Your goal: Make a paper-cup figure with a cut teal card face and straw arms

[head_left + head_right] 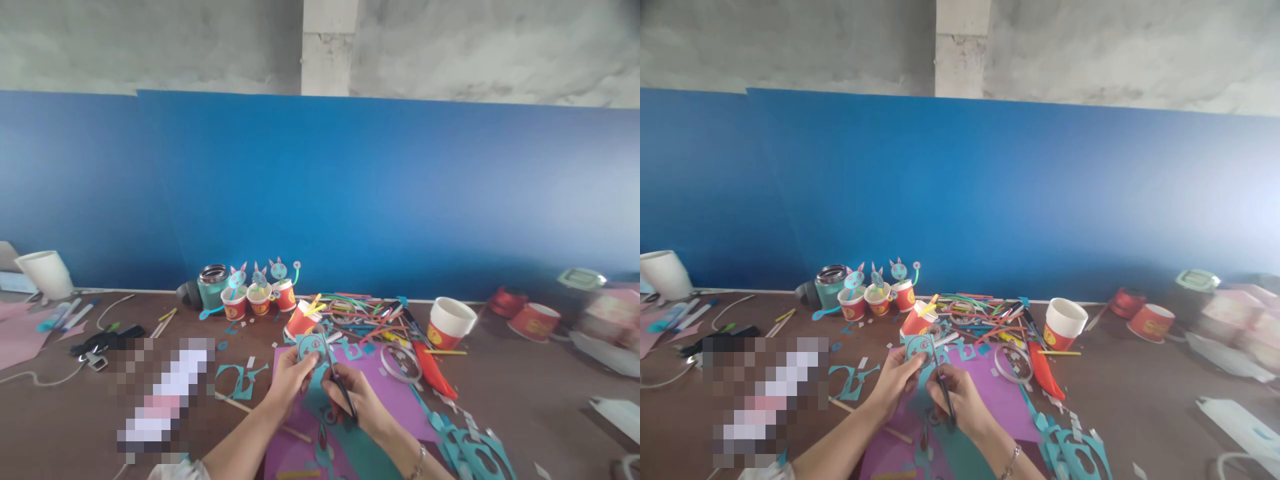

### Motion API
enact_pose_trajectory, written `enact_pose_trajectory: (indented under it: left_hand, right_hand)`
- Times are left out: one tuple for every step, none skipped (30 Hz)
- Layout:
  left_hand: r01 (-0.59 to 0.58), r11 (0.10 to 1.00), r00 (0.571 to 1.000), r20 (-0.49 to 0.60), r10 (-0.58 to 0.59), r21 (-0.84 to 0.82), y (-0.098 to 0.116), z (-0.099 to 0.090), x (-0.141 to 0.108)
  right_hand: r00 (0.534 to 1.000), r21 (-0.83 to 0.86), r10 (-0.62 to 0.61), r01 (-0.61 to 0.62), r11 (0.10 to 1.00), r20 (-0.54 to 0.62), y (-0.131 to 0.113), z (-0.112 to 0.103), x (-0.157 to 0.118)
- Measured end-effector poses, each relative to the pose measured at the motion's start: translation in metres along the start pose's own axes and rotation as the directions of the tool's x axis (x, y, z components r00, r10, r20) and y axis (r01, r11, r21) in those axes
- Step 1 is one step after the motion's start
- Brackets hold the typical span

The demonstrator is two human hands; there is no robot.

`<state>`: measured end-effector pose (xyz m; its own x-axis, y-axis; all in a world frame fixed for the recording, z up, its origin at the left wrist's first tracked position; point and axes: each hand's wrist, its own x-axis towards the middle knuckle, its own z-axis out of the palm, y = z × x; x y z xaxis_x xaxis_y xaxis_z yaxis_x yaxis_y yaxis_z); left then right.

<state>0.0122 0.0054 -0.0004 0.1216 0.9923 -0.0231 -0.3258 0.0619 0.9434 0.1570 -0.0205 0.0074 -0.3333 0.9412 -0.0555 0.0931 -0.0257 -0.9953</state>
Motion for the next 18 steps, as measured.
enact_pose_trajectory:
  left_hand:
    - [0.0, 1.0, 1.0, 0.003, 0.0, 0.001, 0.0002, 0.0001, -0.0001]
    - [0.001, 1.0, 1.0, 0.007, -0.001, 0.001, 0.0004, 0.0001, -0.0003]
    - [0.004, 1.0, 1.0, 0.011, -0.004, 0.001, 0.0006, 0.0002, -0.0003]
    - [0.007, 1.0, 1.0, 0.013, -0.007, 0.002, 0.0008, 0.0002, -0.0004]
    - [0.01, 1.0, 1.0, 0.012, -0.01, 0.005, 0.0008, 0.0001, -0.0004]
    - [0.013, 1.0, 1.0, 0.011, -0.013, 0.008, 0.0009, 0.0001, -0.0004]
    - [0.014, 1.0, 1.0, 0.011, -0.015, 0.011, 0.0008, 0.0, -0.0003]
    - [0.014, 1.0, 1.0, 0.01, -0.014, 0.012, 0.0007, -0.0001, -0.0002]
    - [0.014, 1.0, 1.0, 0.01, -0.014, 0.011, 0.0006, -0.0001, -0.0002]
    - [0.012, 1.0, 1.0, 0.01, -0.012, 0.008, 0.0004, -0.0002, -0.0001]
    - [0.009, 1.0, 1.0, 0.008, -0.009, 0.003, 0.0002, -0.0002, 0.0]
    - [0.006, 1.0, 1.0, 0.007, -0.006, -0.003, 0.0, -0.0002, 0.0002]
    - [0.002, 1.0, 1.0, 0.008, -0.002, -0.007, -0.0001, -0.0002, 0.0003]
    - [0.0, 1.0, 1.0, 0.012, 0.0, -0.012, -0.0003, -0.0003, 0.0004]
    - [-0.001, 1.0, 1.0, 0.018, 0.001, -0.015, -0.0004, -0.0003, 0.0005]
    - [-0.001, 1.0, 1.0, 0.022, 0.001, -0.017, -0.0004, -0.0004, 0.0007]
    - [0.001, 1.0, 1.0, 0.025, -0.001, -0.019, -0.0004, -0.0005, 0.0008]
    - [0.007, 1.0, 1.0, 0.028, -0.006, -0.021, -0.0003, -0.0005, 0.0009]
  right_hand:
    - [1.0, -0.001, -0.003, 0.003, 1.0, -0.002, 0.0, 0.0, 0.0]
    - [1.0, -0.002, -0.006, 0.006, 1.0, -0.006, 0.0002, -0.0001, 0.0]
    - [1.0, -0.002, -0.008, 0.008, 1.0, -0.01, 0.0005, -0.0001, 0.0001]
    - [1.0, -0.002, -0.01, 0.01, 1.0, -0.013, 0.0008, -0.0001, 0.0001]
    - [1.0, -0.002, -0.011, 0.011, 1.0, -0.013, 0.001, -0.0001, 0.0002]
    - [1.0, -0.004, -0.012, 0.012, 1.0, -0.011, 0.0012, -0.0001, 0.0003]
    - [1.0, -0.007, -0.013, 0.013, 1.0, -0.01, 0.0012, -0.0001, 0.0003]
    - [1.0, -0.012, -0.015, 0.015, 1.0, -0.009, 0.001, -0.0001, 0.0004]
    - [1.0, -0.018, -0.015, 0.015, 1.0, -0.009, 0.0008, 0.0, 0.0004]
    - [1.0, -0.024, -0.015, 0.015, 1.0, -0.012, 0.0005, 0.0001, 0.0005]
    - [1.0, -0.03, -0.015, 0.015, 0.999, -0.016, 0.0002, 0.0002, 0.0006]
    - [1.0, -0.036, -0.016, 0.015, 0.999, -0.02, 0.0001, 0.0003, 0.0008]
    - [1.0, -0.04, -0.017, 0.016, 0.999, -0.025, 0.0002, 0.0005, 0.001]
    - [0.999, -0.045, -0.019, 0.017, 0.999, -0.027, 0.0004, 0.0006, 0.0012]
    - [0.999, -0.049, -0.021, 0.02, 0.999, -0.03, 0.0007, 0.0007, 0.0014]
    - [0.999, -0.051, -0.023, 0.021, 0.998, -0.031, 0.0011, 0.0009, 0.0016]
    - [0.999, -0.052, -0.023, 0.021, 0.998, -0.032, 0.0015, 0.001, 0.0018]
    - [0.999, -0.054, -0.022, 0.02, 0.998, -0.033, 0.0017, 0.0011, 0.0019]
